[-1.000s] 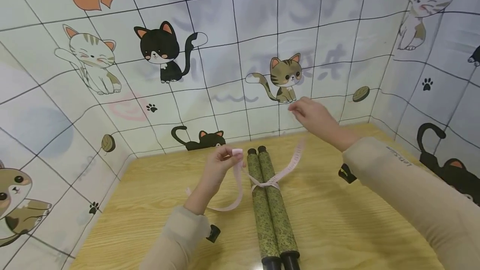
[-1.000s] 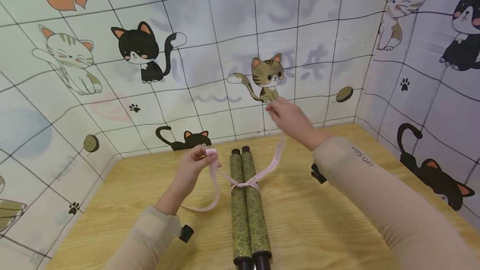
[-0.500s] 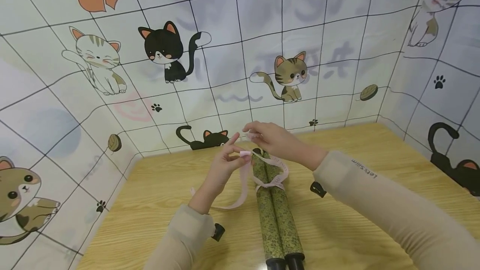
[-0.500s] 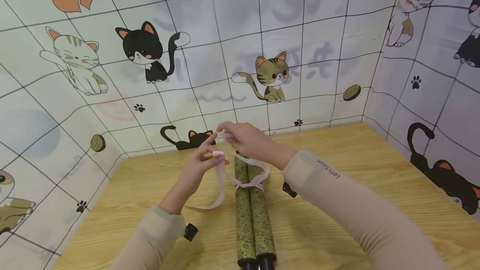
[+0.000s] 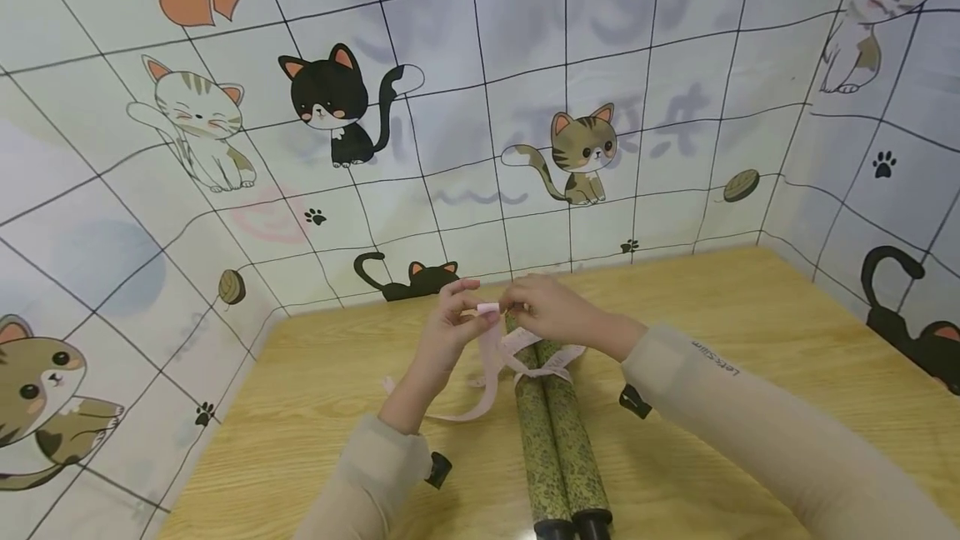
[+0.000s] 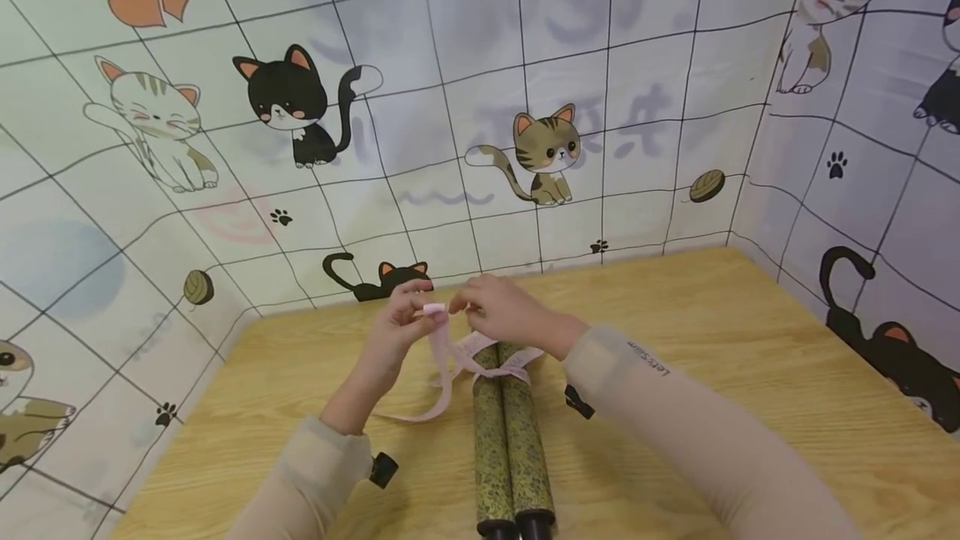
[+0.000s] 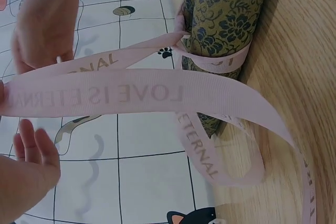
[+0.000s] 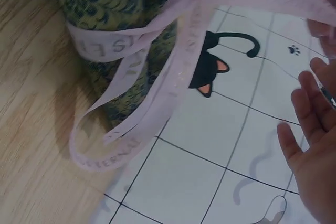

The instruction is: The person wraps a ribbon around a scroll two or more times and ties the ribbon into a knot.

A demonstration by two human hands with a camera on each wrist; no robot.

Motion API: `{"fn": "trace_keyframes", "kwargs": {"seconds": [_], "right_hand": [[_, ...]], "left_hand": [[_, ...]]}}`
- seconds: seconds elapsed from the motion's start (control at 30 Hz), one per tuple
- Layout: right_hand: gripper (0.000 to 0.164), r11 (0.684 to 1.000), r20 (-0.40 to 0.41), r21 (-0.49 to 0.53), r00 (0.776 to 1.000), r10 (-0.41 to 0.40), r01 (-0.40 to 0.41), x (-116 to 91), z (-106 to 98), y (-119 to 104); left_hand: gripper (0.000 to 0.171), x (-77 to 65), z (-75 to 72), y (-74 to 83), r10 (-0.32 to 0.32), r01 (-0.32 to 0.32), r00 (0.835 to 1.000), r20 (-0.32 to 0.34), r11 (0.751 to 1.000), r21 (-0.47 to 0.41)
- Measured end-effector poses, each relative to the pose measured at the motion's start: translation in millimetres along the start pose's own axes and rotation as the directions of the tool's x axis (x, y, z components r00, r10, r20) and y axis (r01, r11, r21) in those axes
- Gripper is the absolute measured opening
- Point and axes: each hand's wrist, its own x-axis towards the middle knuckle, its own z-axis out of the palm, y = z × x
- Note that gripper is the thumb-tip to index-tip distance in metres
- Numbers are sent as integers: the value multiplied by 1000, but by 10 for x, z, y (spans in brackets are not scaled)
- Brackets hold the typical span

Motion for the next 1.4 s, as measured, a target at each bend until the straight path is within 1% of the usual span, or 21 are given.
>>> {"fn": "trace_keyframes", "kwargs": {"seconds": [0.1,0.2,0.37,0.5,0.57,0.67,0.73,0.8,0.87,0.9,0.93,0.97,1.03,1.07,1.1,1.13,1.17,1.23,1.27,1.3,1.4], "right_hand": [[19,990,-50,143,999,18,-11,-56,-59,-65],[20,978,-98,207,994,57,-36,-84,-123,-144],[20,977,-137,204,987,85,-56,-75,-182,-231],[13,974,-130,210,985,111,-82,-68,-184,-258],[11,974,-132,205,983,126,-97,-71,-179,-263],[10,973,-138,197,979,152,-123,-82,-175,-257],[10,972,-141,196,977,161,-132,-87,-174,-250],[9,969,-145,204,975,169,-137,-91,-180,-249],[8,969,-153,206,974,167,-134,-95,-186,-244],[7,970,-158,207,974,164,-130,-97,-190,-242],[7,971,-164,206,973,160,-125,-95,-193,-244],[7,972,-166,202,973,158,-123,-93,-196,-245],[7,972,-169,197,972,163,-129,-91,-198,-250],[7,972,-169,197,972,164,-130,-89,-196,-257],[8,972,-169,193,971,168,-134,-90,-191,-262],[8,973,-171,188,971,168,-136,-90,-186,-269],[8,974,-172,183,971,165,-133,-90,-179,-276],[9,976,-176,178,972,154,-122,-91,-164,-289],[9,977,-176,176,973,149,-118,-91,-160,-293],[9,978,-178,172,973,149,-118,-93,-159,-296],[10,979,-185,164,971,151,-121,-96,-178,-303]], "left_hand": [[11,7,14,-6,1,-1,1000,-20,1000,7],[13,15,30,-16,-15,15,999,-38,1000,5],[14,18,75,-24,-34,34,998,-51,999,10],[14,23,96,-31,-32,36,998,-56,997,63],[16,23,97,-32,-19,22,999,-39,995,99],[17,16,78,-39,7,-10,1000,20,989,150],[17,-3,37,-50,14,-23,998,63,989,145],[17,-23,-24,-79,16,-30,997,76,981,190],[20,-39,-85,-131,-2,-22,997,78,949,314],[23,-41,-108,-164,-19,-19,996,93,920,392],[26,-41,-131,-204,-50,-10,993,111,877,481],[29,-38,-146,-252,-92,-6,986,140,816,578],[31,-41,-161,-344,-203,-7,956,213,709,705],[30,-47,-164,-392,-264,-7,931,250,676,737],[29,-55,-165,-443,-316,-5,907,278,653,757],[29,-67,-167,-487,-361,2,885,295,636,772],[30,-83,-170,-522,-388,1,870,305,620,784],[31,-119,-186,-578,-420,23,855,305,618,786],[31,-131,-196,-600,-427,34,854,298,617,786],[32,-142,-210,-606,-422,36,859,290,615,788],[27,-150,-279,-585,-378,48,895,238,612,790]]}}
